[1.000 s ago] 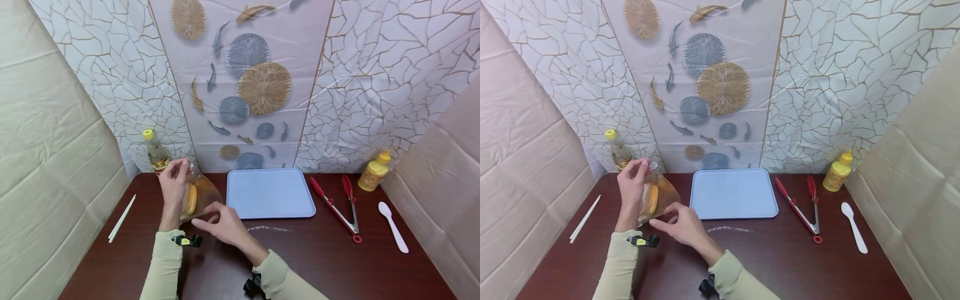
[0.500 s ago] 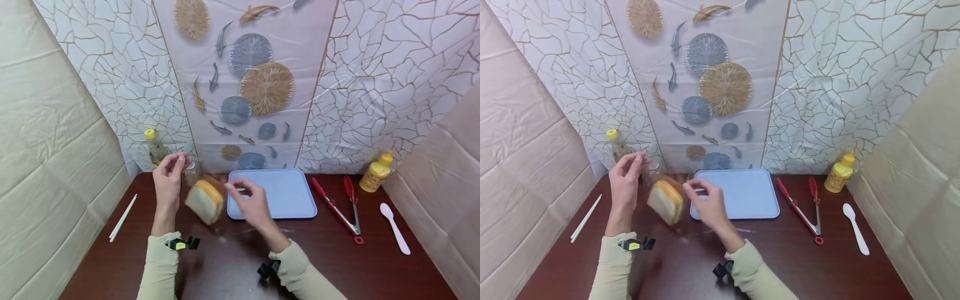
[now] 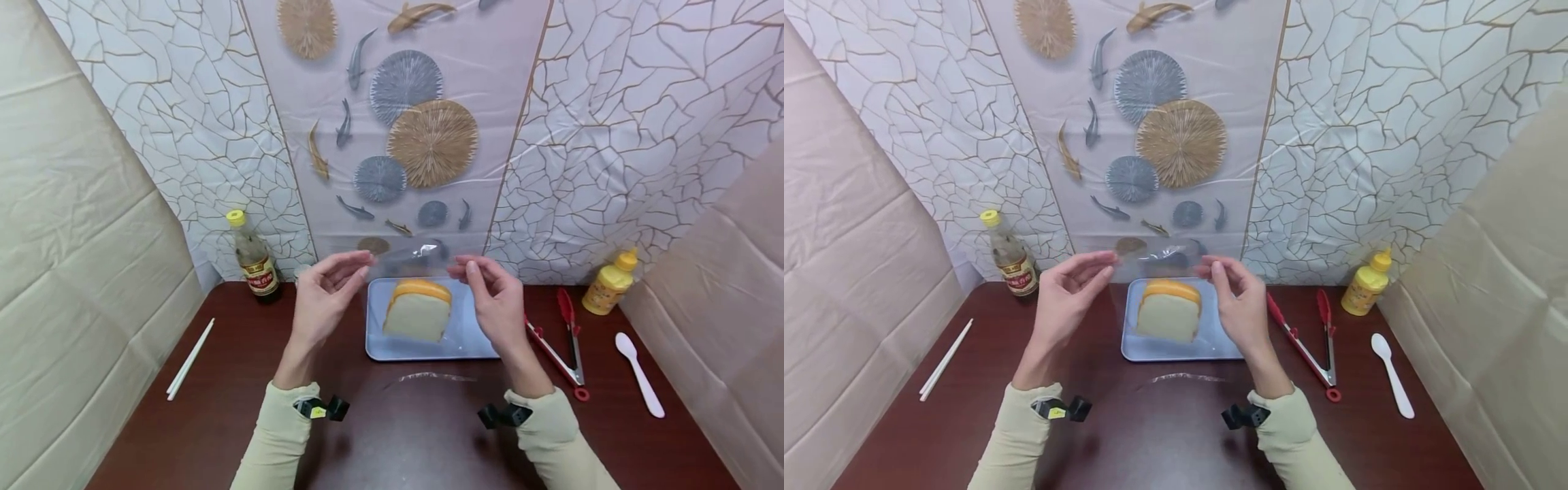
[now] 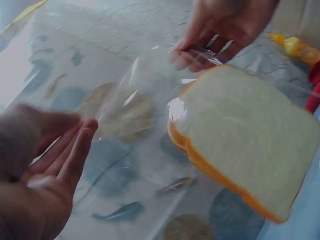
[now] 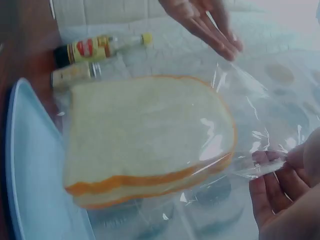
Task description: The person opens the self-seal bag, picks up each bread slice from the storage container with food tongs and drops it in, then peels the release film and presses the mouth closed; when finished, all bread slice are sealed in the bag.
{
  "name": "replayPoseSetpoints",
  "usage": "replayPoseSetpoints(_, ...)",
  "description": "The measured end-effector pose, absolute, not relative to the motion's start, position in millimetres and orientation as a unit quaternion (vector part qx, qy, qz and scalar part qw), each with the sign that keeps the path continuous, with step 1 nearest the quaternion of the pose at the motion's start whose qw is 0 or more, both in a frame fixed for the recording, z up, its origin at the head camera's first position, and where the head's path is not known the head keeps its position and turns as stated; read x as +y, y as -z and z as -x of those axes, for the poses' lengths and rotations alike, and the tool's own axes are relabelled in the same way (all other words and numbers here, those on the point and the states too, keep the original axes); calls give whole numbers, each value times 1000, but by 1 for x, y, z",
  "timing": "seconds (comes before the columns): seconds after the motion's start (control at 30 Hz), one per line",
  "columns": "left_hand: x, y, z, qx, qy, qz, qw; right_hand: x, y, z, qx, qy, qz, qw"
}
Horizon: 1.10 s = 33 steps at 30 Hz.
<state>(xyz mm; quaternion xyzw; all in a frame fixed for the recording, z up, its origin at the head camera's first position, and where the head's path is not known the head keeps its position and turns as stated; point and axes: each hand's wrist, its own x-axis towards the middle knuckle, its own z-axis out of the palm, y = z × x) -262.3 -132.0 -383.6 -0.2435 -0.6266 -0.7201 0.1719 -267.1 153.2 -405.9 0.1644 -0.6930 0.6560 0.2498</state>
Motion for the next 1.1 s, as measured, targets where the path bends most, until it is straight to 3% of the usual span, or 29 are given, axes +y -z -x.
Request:
replayPoseSetpoints(0.3,-109,385,258,-638,702,183,258,163,412,268,-682,-676,-148,236)
replayPoseSetpoints(0.63,-112,381,256,-600,727,158,293,153,420,266,-687,-685,-169,174)
replayPoseSetpoints(1.1,-121,389,261,-570,786,184,154,172,397,257,-677,-678,-176,225)
